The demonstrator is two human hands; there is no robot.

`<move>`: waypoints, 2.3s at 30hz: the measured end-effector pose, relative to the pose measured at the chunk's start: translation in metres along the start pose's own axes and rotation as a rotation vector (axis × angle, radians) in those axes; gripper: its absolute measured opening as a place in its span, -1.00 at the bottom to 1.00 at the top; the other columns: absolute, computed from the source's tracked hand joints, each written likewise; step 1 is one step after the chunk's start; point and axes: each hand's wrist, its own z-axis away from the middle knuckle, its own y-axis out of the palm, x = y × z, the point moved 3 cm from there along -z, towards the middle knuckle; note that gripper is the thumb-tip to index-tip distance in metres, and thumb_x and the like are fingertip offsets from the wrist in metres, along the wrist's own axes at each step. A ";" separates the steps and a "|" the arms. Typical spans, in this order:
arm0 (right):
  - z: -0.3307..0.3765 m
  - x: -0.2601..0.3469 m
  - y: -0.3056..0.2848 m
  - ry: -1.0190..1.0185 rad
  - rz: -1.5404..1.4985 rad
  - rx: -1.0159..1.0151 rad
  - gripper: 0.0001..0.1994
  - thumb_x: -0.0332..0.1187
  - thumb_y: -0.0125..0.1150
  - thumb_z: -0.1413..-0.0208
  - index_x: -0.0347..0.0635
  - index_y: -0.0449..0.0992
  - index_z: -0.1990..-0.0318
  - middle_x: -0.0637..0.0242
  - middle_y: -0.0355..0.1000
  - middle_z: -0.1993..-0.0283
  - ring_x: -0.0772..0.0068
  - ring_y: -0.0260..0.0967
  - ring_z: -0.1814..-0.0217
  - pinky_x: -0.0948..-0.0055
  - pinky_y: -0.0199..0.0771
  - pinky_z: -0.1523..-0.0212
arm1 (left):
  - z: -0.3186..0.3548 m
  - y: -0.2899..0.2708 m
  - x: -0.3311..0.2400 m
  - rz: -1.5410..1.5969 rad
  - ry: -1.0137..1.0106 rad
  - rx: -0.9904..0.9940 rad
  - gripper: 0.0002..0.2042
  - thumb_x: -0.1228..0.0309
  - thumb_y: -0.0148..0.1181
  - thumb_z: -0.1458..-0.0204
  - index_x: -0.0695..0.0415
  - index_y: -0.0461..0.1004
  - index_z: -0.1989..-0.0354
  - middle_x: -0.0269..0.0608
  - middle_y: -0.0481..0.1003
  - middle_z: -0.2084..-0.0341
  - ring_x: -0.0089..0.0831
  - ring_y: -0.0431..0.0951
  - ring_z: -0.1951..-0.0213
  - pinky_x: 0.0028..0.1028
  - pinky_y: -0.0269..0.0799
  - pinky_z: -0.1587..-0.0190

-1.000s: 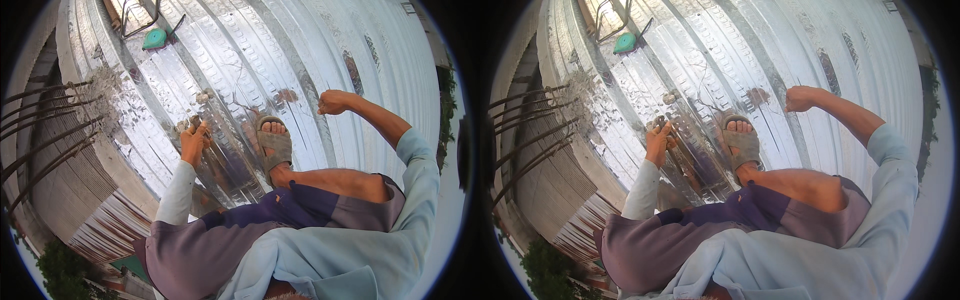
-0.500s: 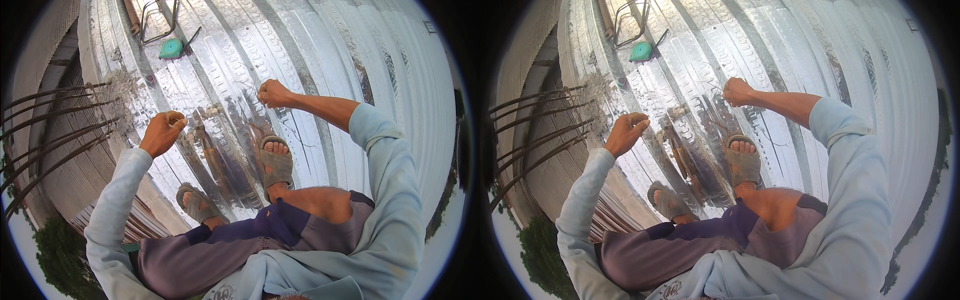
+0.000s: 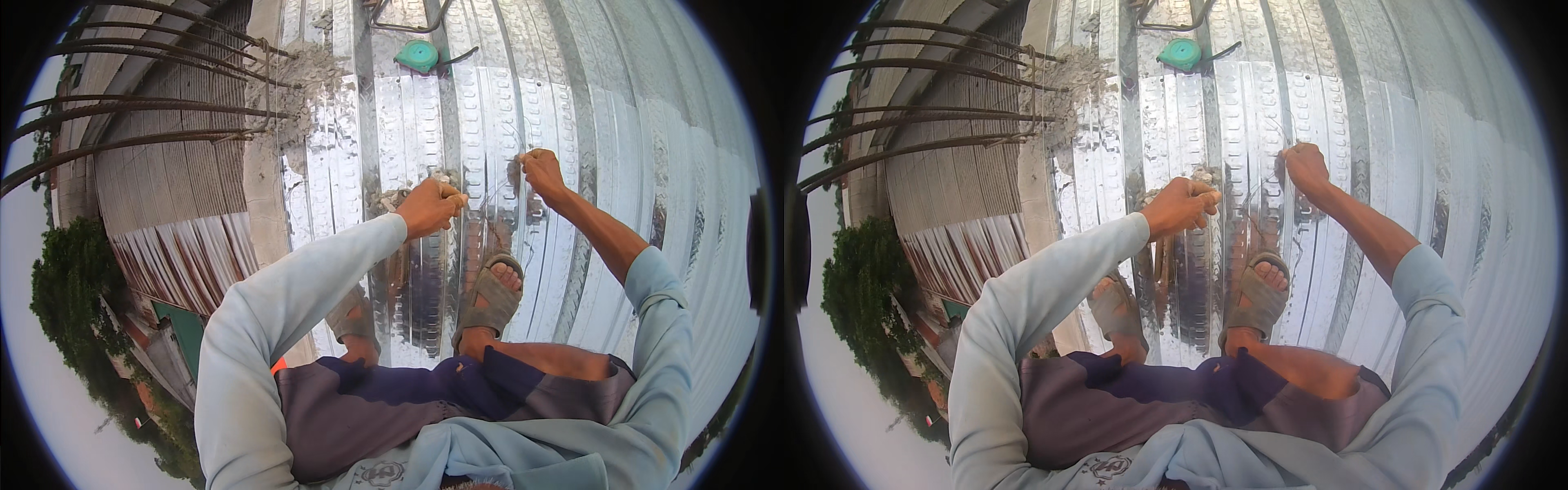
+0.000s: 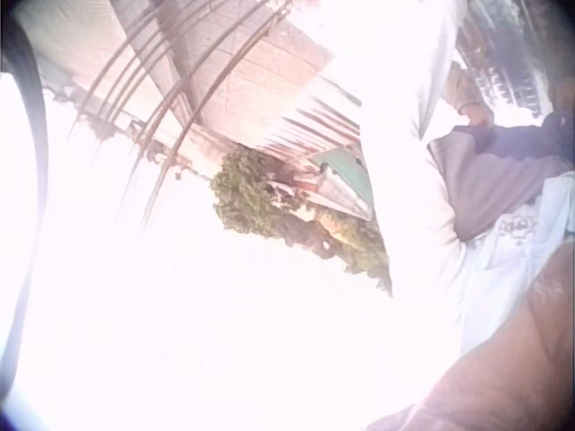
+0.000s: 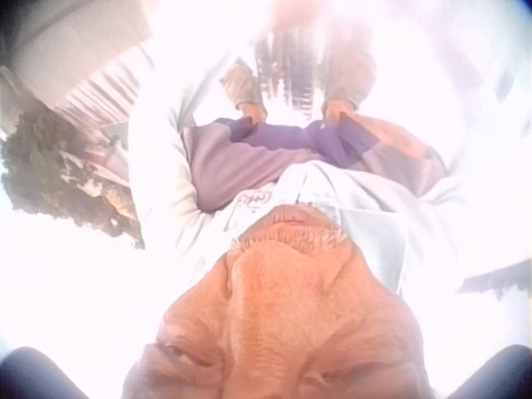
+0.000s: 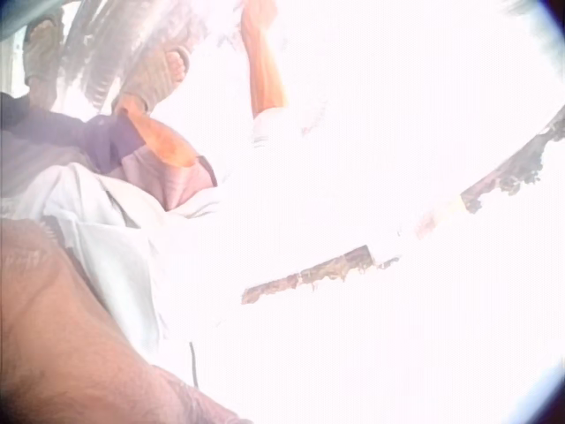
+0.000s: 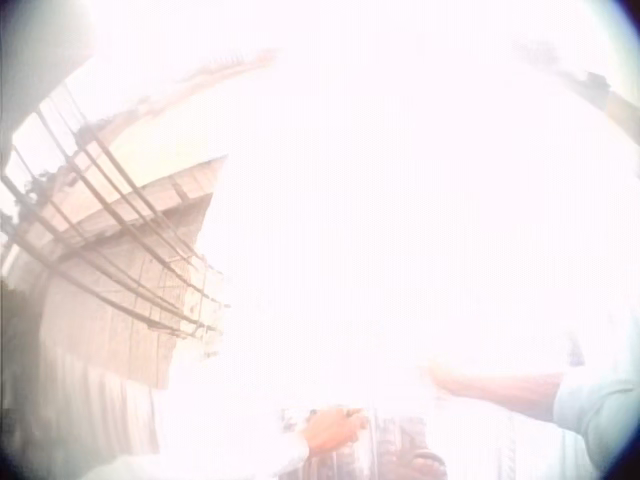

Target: The person works on a corrugated metal roof, manipulating metal rods and using a hammer to secure them. They also handle a metal frame and a measuring tape to align and measure components.

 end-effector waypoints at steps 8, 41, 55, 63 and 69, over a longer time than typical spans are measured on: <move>0.118 0.146 0.050 -0.636 0.242 0.226 -0.72 -0.24 0.00 -0.25 -0.30 0.50 0.13 0.00 0.52 0.42 -0.06 0.51 0.33 0.06 0.46 0.23 | 0.019 -0.021 -0.040 0.281 0.347 -0.573 -0.60 0.25 0.03 -0.31 0.39 0.47 -0.07 -0.16 0.60 0.30 -0.46 0.55 0.25 -0.46 0.47 0.12; 0.156 0.243 0.080 -0.238 -0.605 1.107 -0.63 -0.33 0.07 -0.21 -0.55 0.49 0.03 0.38 0.27 0.46 0.58 0.17 0.53 0.53 0.24 0.53 | 0.152 -0.246 -0.011 1.027 0.677 -0.574 -0.77 0.23 0.00 -0.34 0.13 0.43 0.20 -0.48 0.14 0.64 -0.66 0.02 0.61 -0.61 0.04 0.57; 0.132 0.218 0.066 -0.908 -0.198 0.505 -0.54 -0.05 0.27 -0.19 -0.35 0.51 0.04 0.16 0.53 0.42 0.26 0.46 0.37 0.17 0.46 0.32 | 0.125 -0.210 -0.011 0.962 0.484 -0.682 -0.79 0.25 0.01 -0.33 0.15 0.41 0.16 -0.45 0.18 0.61 -0.67 0.06 0.61 -0.62 0.05 0.55; 0.141 0.216 0.080 -1.461 0.359 0.275 -0.76 -0.28 0.13 -0.29 -0.34 0.48 0.20 0.06 0.48 0.49 -0.01 0.43 0.55 0.24 0.45 0.53 | 0.107 -0.213 0.020 1.053 0.266 -0.789 -0.81 0.27 -0.05 -0.36 0.11 0.36 0.24 -0.45 0.17 0.61 -0.65 0.04 0.64 -0.60 0.01 0.58; 0.152 0.243 0.058 -1.060 -0.394 0.234 -0.73 -0.27 -0.01 -0.39 -0.29 0.50 0.21 0.15 0.58 0.33 0.35 0.60 0.34 0.38 0.56 0.39 | 0.080 -0.198 0.085 1.307 0.065 -0.908 -0.82 0.28 -0.05 -0.32 0.07 0.35 0.31 -0.49 0.18 0.68 -0.66 -0.01 0.73 -0.55 -0.08 0.69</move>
